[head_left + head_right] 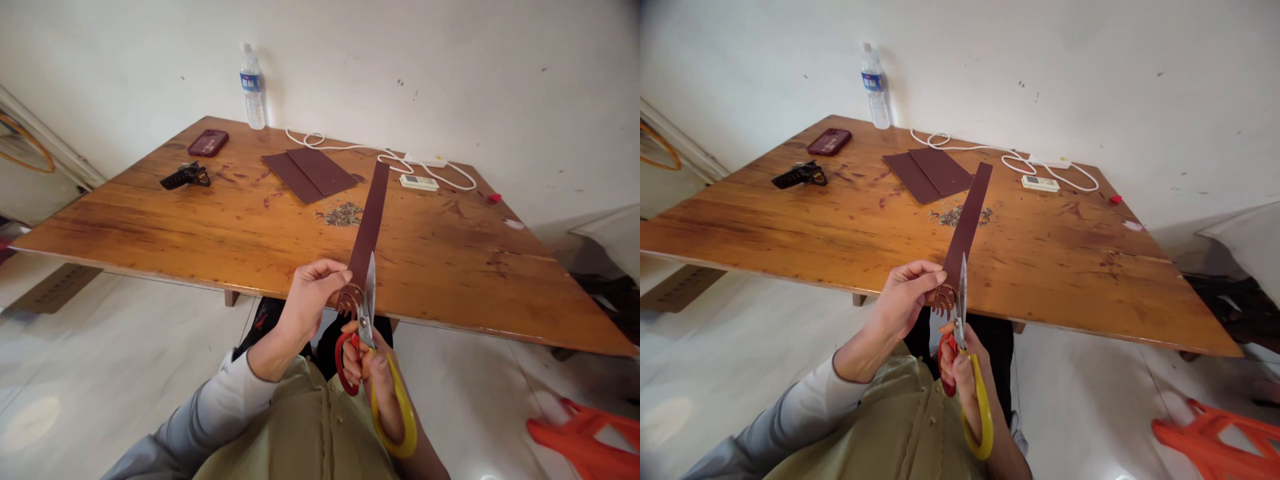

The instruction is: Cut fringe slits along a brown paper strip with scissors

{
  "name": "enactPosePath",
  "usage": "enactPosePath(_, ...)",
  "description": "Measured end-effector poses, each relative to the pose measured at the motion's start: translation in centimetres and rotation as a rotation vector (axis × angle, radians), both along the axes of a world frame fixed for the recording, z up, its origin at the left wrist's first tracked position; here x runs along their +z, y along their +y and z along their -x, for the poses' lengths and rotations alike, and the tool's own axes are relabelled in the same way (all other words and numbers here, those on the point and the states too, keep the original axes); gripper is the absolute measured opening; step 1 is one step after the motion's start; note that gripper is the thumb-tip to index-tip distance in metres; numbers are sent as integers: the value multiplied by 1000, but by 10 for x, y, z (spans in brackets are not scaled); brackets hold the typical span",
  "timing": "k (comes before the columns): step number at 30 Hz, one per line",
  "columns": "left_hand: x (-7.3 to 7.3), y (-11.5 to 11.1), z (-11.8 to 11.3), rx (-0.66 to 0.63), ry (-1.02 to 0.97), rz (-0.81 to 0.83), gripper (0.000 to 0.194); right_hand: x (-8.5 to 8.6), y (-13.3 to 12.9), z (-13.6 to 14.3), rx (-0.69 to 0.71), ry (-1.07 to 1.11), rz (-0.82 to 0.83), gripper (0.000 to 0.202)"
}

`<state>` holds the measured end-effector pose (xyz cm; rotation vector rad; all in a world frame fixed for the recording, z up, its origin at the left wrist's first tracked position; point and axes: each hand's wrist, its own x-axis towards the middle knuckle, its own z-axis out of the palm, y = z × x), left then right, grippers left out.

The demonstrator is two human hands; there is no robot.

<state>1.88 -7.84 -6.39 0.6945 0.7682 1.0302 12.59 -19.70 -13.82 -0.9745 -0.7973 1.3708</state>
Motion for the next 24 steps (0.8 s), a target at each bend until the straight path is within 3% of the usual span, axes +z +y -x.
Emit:
enactPosePath(11,0,-3,-1,-21,29,-51,14,16,-4,3,-28,-37,-13,63)
enactPosePath(19,3,-3,0,-30,33,-52,12,3,-1,2,-25,73,6,65)
enactPosePath(24,4,-2,2,-41,75,-48,14,7,-3,2,-1,99,27,64)
